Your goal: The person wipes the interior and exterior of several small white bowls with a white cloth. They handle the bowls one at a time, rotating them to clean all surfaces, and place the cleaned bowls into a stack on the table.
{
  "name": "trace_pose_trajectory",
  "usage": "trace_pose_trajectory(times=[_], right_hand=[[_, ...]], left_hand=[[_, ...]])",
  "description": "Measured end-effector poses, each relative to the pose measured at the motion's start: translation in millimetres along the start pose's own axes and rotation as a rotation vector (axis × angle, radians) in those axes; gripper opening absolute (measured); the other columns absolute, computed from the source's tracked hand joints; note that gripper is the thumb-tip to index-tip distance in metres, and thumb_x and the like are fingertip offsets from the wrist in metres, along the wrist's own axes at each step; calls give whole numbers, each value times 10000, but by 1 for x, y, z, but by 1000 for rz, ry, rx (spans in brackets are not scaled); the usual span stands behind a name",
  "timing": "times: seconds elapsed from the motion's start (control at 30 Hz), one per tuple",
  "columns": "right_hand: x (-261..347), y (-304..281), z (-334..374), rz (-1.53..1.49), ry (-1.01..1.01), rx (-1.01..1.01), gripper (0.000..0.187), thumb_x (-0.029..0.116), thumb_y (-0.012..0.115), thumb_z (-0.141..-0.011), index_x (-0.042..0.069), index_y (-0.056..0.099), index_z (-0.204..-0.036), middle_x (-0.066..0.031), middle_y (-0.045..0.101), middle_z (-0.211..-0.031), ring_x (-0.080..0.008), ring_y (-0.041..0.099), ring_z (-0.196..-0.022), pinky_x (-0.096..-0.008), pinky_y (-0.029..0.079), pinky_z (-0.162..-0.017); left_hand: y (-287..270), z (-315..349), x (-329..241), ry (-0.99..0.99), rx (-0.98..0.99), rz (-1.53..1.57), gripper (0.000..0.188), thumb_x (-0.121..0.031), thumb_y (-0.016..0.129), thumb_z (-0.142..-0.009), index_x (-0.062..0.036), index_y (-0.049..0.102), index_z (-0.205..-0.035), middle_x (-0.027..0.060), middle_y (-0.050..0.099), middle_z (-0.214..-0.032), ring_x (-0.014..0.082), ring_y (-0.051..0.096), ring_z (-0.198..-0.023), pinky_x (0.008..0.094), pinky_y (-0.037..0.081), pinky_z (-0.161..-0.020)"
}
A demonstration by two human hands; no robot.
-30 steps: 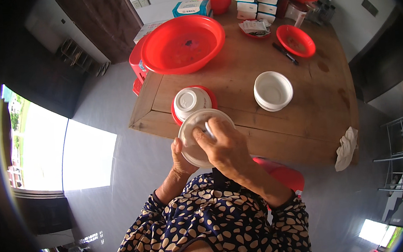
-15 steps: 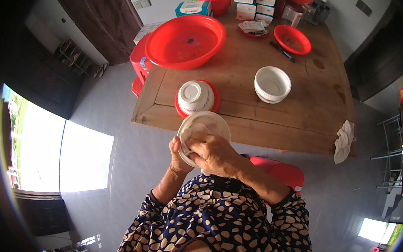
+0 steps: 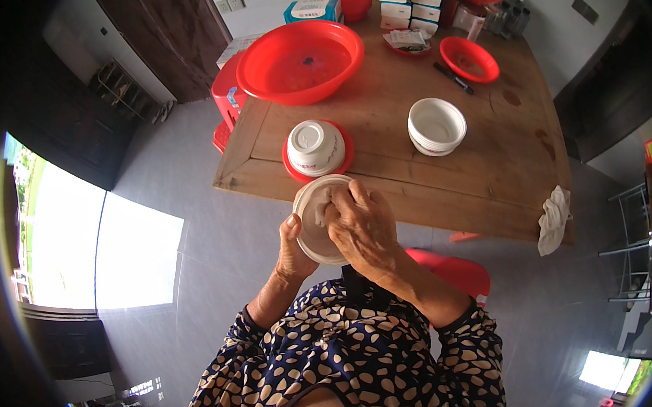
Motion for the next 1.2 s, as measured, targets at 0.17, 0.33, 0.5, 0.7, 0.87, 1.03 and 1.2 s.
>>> trace_pose_trajectory(times=[0.17,0.33,0.5,0.7,0.87,1.03,1.2], right_hand=[[-3,15,29,-331,57,233,146,151,667,-616,95,672,-750,-53,565,-848,-221,548,-852,-334,483,-587],[-7,-3,31,-341,57,89,130,126,661,-634,90,661,-759,-60,532,-821,-224,549,-809,-343,494,-611],[-17,-10,21,-160,0,-136,142,111,644,-654,41,642,-777,-68,500,-826,-227,530,-762,-342,477,-624],[-3,-33,-4,-186,-212,-311,250,141,656,-676,80,633,-918,-51,501,-860,-206,533,-797,-325,494,-652],[-29,-16,0,-251,-36,-285,218,128,678,-648,107,650,-863,-72,510,-913,-236,536,-797,-348,499,-611],[-35,0,17,-175,95,-203,200,105,693,-612,103,650,-808,-63,515,-868,-244,541,-780,-356,498,-562],[-27,12,31,-294,197,-18,190,73,699,-627,101,657,-811,-49,521,-850,-262,558,-807,-369,516,-573]], left_hand=[[5,4,4,-1,14,-15,807,-539,637,-752,-89,311,-1337,134,426,-1297,252,427,-1220,416,381,-1019],[-6,6,19,-99,28,40,768,-536,607,-776,-106,312,-1340,123,436,-1281,252,443,-1196,418,413,-986],[5,9,26,-177,25,117,742,-530,594,-794,-118,329,-1352,105,451,-1286,241,459,-1190,409,422,-977],[9,17,28,-272,-47,201,748,-567,582,-793,-57,419,-1315,137,515,-1258,264,522,-1130,417,420,-986],[13,9,12,-93,-27,70,740,-495,601,-802,-100,302,-1351,105,510,-1201,234,509,-1132,384,418,-974],[9,0,-1,107,-26,-68,721,-389,676,-767,-81,335,-1322,91,509,-1208,196,499,-1129,353,414,-968],[1,-9,1,188,-26,-207,710,-386,674,-752,-63,368,-1306,89,509,-1202,189,502,-1115,339,412,-961]])
Point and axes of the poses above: each hand's wrist, its own z-axis away from the middle knuckle, its own y-axis out of the palm, x = y × z, the point moved 8 cm from there along -z, towards the middle knuckle
